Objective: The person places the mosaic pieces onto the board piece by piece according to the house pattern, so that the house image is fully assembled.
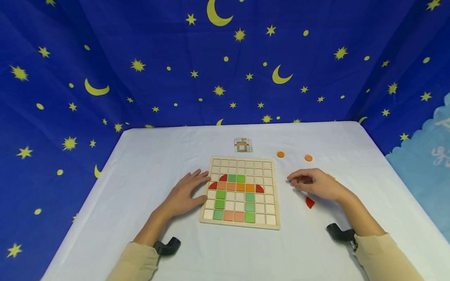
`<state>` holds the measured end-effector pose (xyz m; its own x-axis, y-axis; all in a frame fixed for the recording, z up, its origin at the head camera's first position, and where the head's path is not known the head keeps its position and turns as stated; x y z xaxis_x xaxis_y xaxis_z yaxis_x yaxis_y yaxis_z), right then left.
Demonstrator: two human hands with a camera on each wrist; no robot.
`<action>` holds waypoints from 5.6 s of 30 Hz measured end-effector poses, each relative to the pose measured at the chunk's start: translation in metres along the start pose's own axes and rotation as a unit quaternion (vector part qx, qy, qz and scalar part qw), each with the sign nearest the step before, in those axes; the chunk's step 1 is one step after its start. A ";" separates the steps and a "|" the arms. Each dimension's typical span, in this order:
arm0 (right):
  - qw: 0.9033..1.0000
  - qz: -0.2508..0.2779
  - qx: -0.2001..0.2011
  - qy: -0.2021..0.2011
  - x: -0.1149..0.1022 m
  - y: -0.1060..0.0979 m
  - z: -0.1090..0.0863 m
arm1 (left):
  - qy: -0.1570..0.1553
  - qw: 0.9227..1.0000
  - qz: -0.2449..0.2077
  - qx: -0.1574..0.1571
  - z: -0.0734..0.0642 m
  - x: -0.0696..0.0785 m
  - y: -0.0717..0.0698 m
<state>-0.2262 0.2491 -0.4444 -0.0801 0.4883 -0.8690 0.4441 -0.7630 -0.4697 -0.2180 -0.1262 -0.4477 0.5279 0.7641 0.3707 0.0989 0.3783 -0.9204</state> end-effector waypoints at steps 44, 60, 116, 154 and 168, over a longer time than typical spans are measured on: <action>0.997 -0.016 -0.062 -0.041 0.013 0.002 -0.039 | -0.001 1.000 0.003 -0.002 0.000 -0.001 0.000; 0.995 -0.036 -0.070 -0.068 0.002 0.009 -0.039 | -0.002 1.000 0.008 -0.006 0.000 -0.002 0.002; 0.995 -0.028 0.015 -0.093 -0.031 0.009 0.014 | -0.001 1.000 0.012 -0.002 0.001 -0.004 0.002; 0.990 -0.053 -0.018 -0.131 -0.071 0.045 0.067 | 0.002 1.000 0.007 0.003 0.001 -0.002 0.000; 0.993 -0.051 -0.041 -0.097 -0.073 0.062 0.083 | -0.005 1.000 0.015 -0.002 0.002 -0.002 0.001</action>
<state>-0.2669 0.1310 -0.4232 -0.2947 0.4654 -0.8346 0.4959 -0.6721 -0.5499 -0.2204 -0.1267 -0.4490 0.5230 0.7796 0.3447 0.0862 0.3539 -0.9313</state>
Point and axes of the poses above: each hand's wrist, its own z-axis towards the middle knuckle, its own y-axis out of the palm, x = y × z, the point moved 9 cm from there along z, towards the middle knuckle, and after that the axes turned 10 degrees about z, right-handed, at the moved point
